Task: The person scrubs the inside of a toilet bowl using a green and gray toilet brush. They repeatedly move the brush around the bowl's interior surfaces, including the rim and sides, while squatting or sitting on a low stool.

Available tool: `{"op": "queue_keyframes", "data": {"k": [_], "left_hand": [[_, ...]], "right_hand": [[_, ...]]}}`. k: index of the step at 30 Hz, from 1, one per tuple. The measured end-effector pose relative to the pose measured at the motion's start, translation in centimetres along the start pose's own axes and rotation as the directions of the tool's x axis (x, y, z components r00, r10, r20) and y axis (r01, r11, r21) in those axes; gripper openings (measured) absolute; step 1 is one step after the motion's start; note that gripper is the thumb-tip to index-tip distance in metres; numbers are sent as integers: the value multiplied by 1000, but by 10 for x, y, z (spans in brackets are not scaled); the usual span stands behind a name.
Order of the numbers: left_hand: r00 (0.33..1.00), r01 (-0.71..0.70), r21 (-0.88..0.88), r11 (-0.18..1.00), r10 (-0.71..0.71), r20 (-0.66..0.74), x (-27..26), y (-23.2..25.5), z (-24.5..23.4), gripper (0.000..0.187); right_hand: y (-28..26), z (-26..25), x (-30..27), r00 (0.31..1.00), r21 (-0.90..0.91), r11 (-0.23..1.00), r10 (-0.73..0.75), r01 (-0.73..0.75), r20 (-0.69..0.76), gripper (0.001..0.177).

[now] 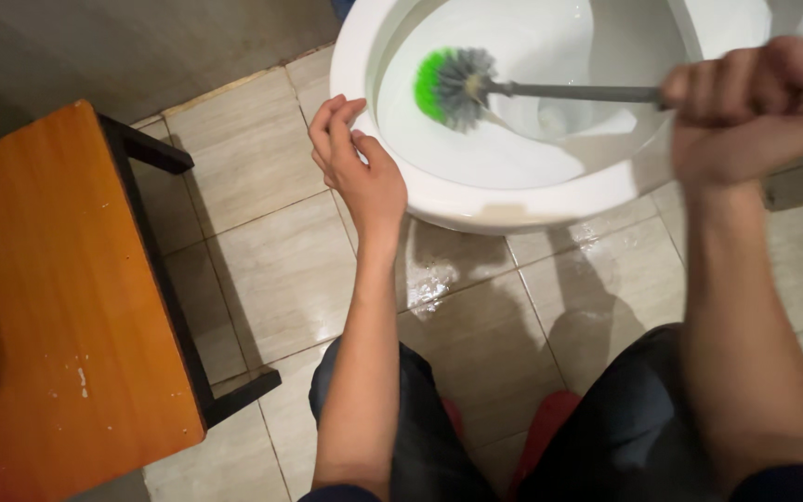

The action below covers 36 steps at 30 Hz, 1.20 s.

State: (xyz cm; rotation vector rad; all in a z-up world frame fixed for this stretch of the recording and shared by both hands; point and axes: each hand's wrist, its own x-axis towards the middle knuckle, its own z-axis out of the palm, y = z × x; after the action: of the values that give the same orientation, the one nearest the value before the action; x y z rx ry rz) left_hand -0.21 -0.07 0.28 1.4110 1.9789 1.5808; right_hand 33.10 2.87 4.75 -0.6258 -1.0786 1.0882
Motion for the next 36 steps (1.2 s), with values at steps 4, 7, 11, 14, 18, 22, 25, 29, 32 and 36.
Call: {"op": "queue_keyframes", "data": {"k": [4, 7, 11, 14, 18, 22, 25, 29, 32, 36], "left_hand": [[999, 39, 12, 999, -39, -3, -1, 1, 1, 40], [998, 61, 1, 998, -61, 7, -1, 0, 2, 39], [1000, 26, 12, 1000, -26, 9, -2, -2, 1, 38], [1000, 3, -18, 1000, -2, 7, -2, -2, -1, 36], [999, 36, 13, 999, -36, 11, -2, 0, -1, 36], [1000, 26, 14, 1000, -26, 7, -2, 0, 1, 36], [998, 55, 0, 998, -55, 28, -3, -2, 1, 36], [999, 6, -14, 1000, -6, 31, -2, -1, -4, 36], [999, 46, -8, 999, -46, 29, -3, 0, -2, 36], [997, 65, -10, 998, -64, 44, -1, 0, -2, 37]], "right_hand": [[-26, -22, -8, 992, 64, 990, 128, -128, 18, 61], [-20, -1, -26, 975, -18, 999, 47, -44, 217, 57], [-8, 26, -29, 971, -114, 993, -10, 39, 238, 59], [-14, 25, -9, 997, -92, 996, -9, 16, 81, 62], [-40, 22, -2, 997, -94, 993, 70, -65, 42, 62], [-50, 60, -34, 981, -207, 978, 14, 27, 192, 61], [-33, 90, -28, 970, -232, 966, -53, 109, 238, 57], [-31, 92, -2, 992, -174, 979, -90, 105, 93, 52], [-54, 80, -5, 996, -221, 975, 9, 10, 87, 54], [-71, 91, -33, 974, -237, 971, 12, 43, 227, 53]]}}
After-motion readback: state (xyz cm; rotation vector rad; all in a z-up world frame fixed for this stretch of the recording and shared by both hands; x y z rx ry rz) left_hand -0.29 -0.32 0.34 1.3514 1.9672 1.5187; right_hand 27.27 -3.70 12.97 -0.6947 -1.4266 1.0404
